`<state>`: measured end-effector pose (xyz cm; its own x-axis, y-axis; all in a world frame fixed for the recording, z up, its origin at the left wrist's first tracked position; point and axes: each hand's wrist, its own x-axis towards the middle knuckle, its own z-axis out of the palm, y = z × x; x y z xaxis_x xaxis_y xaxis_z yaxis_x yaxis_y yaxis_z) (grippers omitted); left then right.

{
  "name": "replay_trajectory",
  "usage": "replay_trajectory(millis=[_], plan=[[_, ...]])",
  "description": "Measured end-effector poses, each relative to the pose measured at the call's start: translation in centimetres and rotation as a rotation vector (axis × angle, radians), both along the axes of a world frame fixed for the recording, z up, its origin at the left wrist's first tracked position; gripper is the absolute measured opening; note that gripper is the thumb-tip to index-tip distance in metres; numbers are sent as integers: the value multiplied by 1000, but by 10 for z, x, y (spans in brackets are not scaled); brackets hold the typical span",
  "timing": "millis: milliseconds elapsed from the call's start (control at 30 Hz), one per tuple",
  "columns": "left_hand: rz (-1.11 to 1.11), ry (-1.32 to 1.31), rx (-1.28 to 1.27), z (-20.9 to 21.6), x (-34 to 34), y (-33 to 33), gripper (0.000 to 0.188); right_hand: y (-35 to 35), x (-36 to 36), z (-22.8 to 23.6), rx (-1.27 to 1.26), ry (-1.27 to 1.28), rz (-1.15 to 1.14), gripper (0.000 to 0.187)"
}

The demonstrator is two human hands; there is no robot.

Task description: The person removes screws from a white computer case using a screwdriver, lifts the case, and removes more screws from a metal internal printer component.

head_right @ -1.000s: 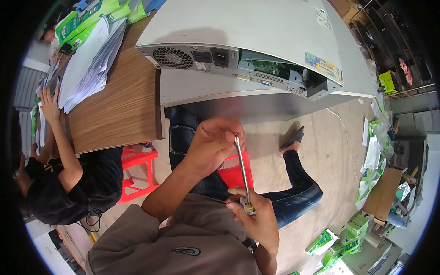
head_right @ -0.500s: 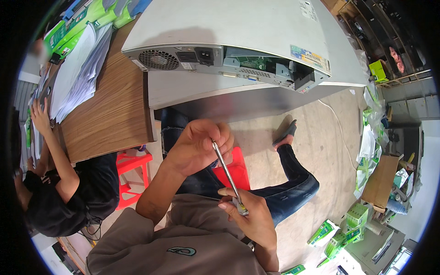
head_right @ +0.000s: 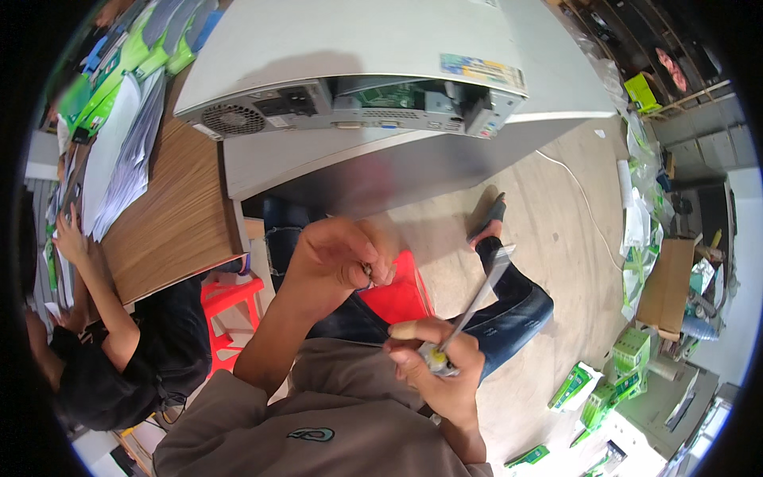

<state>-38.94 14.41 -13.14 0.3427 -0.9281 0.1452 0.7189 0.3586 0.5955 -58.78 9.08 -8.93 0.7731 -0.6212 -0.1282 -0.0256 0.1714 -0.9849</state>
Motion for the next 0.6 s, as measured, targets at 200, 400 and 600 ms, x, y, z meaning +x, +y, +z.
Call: replay_trajectory(millis=[200,400,600], plan=[[121,-367,46,27,-12,-3,20,-12,16,18,251,-195,-318,26],[119,-639,77,39,-17,-10,22,-16,15,21,292,-213,-336,26],[104,-688,138,41,-24,-13,21,-19,13,22,302,-202,-387,24]])
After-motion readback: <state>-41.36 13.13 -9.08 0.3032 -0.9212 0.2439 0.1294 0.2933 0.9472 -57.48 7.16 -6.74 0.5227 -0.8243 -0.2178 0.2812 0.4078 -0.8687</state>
